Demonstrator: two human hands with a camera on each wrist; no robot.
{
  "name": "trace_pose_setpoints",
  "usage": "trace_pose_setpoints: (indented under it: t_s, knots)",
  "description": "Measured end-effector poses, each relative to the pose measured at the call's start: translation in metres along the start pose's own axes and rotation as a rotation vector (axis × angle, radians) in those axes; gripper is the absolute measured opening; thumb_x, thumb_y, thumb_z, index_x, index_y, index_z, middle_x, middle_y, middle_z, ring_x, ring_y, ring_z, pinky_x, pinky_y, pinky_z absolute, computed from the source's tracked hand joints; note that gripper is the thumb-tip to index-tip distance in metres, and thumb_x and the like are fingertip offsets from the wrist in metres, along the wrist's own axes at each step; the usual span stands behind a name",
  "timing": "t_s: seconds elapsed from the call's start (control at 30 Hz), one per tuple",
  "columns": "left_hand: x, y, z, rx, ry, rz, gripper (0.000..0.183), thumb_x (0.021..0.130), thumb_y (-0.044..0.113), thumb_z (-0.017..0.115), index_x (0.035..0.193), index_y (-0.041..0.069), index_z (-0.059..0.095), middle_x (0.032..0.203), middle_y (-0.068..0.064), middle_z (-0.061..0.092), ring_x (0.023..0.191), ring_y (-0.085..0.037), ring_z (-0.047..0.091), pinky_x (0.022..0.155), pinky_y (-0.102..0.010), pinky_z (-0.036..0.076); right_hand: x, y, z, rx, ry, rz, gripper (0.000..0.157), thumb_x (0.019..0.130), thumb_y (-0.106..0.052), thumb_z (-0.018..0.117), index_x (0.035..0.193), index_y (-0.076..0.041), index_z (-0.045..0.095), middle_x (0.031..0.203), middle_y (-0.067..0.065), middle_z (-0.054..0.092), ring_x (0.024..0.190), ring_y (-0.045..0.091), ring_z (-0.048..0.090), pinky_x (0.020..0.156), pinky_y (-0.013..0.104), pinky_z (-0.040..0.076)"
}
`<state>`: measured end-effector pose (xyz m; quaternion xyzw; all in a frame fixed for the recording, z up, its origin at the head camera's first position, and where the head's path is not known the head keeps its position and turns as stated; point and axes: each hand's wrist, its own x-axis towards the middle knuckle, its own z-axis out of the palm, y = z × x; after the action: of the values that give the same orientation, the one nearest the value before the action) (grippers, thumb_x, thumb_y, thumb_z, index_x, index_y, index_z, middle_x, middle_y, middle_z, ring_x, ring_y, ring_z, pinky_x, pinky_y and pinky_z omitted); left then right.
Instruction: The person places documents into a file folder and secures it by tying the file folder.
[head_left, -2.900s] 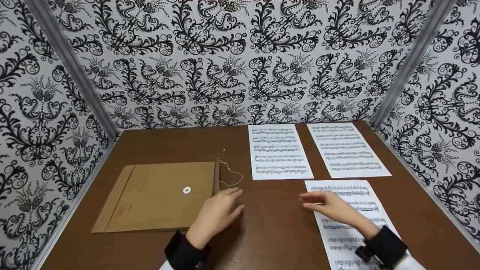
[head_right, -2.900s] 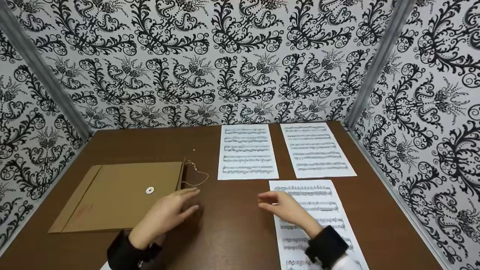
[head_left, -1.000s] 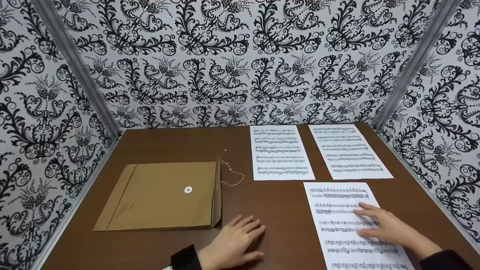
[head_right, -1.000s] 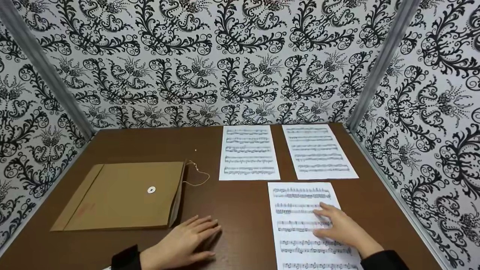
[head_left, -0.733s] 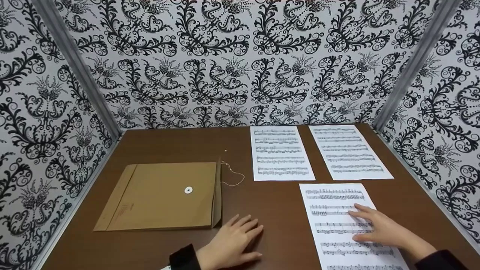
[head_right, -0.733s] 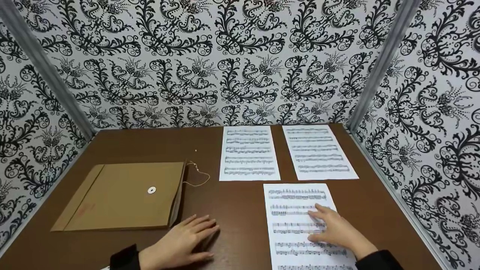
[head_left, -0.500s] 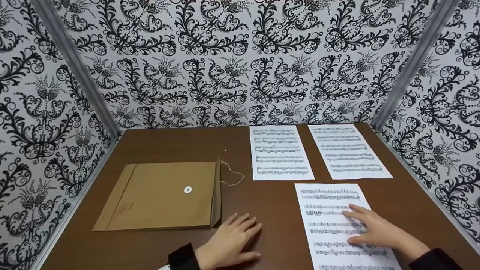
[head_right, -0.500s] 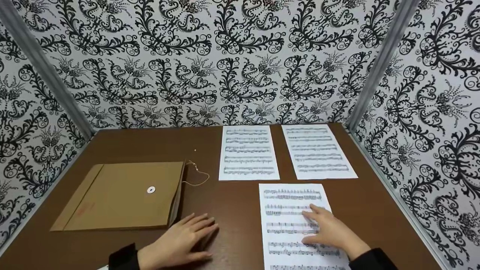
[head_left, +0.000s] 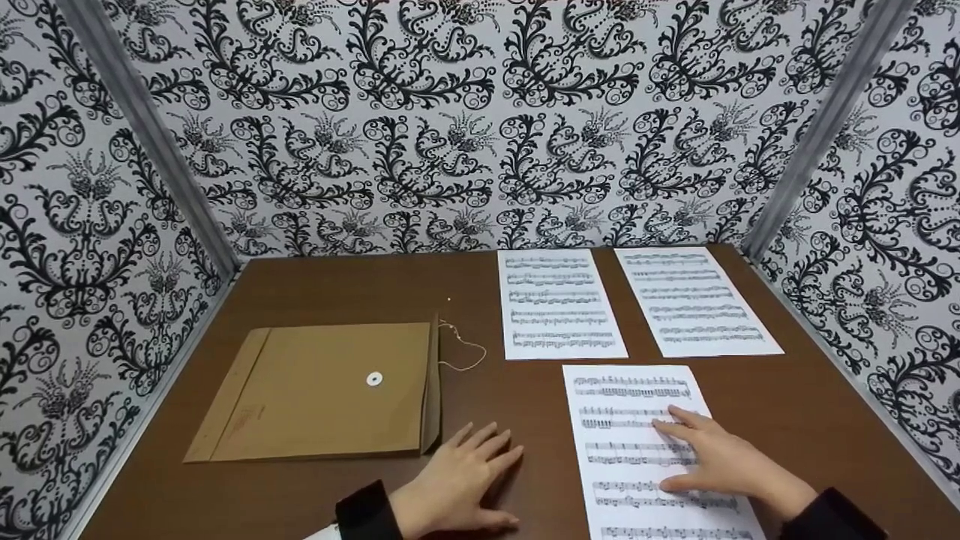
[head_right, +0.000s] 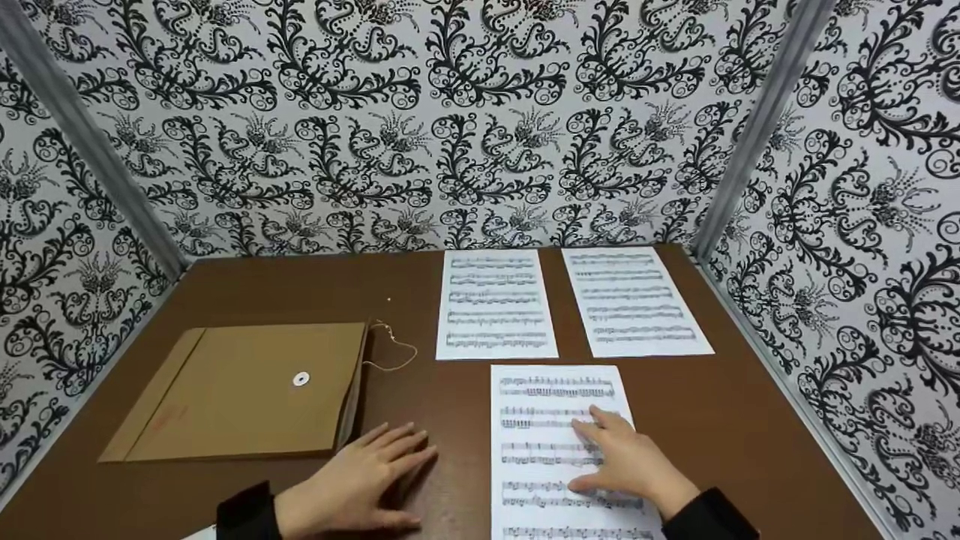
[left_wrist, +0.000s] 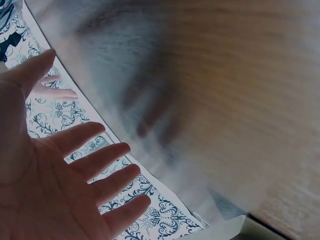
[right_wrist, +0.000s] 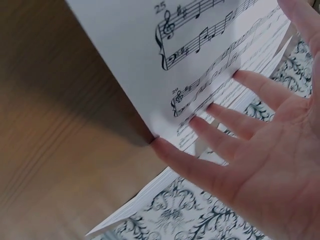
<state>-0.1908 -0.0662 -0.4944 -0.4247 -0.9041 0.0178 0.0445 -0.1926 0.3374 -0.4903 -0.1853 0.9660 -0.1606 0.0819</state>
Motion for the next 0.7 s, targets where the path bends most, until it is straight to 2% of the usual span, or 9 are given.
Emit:
trace_pose_setpoints:
  t_s: [0.2,0.5,0.7]
  knots:
    - [0.000,0.000,-0.003,-0.013,-0.047,-0.012,0.093,0.084,0.083,0.055,0.154,0.022,0.047,0.159,-0.007,0.049,0.148,-0.027,0.047,0.119,-0.046,0.043,0.006,-0.018,0.002,0.018,-0.020,0.023,0.088,0.075,-0.055,0.085,0.143,-0.005,0.058,0.153,0.036,0.042,0.136,0.060,0.044,0.092,0.068,0.051]
    - [0.001,0.000,-0.005,-0.058,-0.133,-0.069,0.107,0.078,0.089,0.054,0.159,0.021,0.038,0.166,-0.005,0.038,0.154,-0.025,0.039,0.123,-0.046,0.038,0.016,-0.044,0.007,0.059,-0.044,0.016,0.090,0.076,-0.056,0.084,0.145,-0.007,0.056,0.156,0.035,0.039,0.140,0.058,0.042,0.095,0.072,0.048]
    - [0.001,0.001,-0.004,-0.069,-0.132,-0.091,0.114,0.075,0.091,0.055,0.161,0.019,0.035,0.167,-0.006,0.036,0.155,-0.027,0.038,0.122,-0.049,0.038,0.022,-0.056,0.012,0.061,-0.047,0.004,0.090,0.076,-0.057,0.083,0.146,-0.007,0.055,0.156,0.034,0.039,0.140,0.058,0.041,0.093,0.071,0.049]
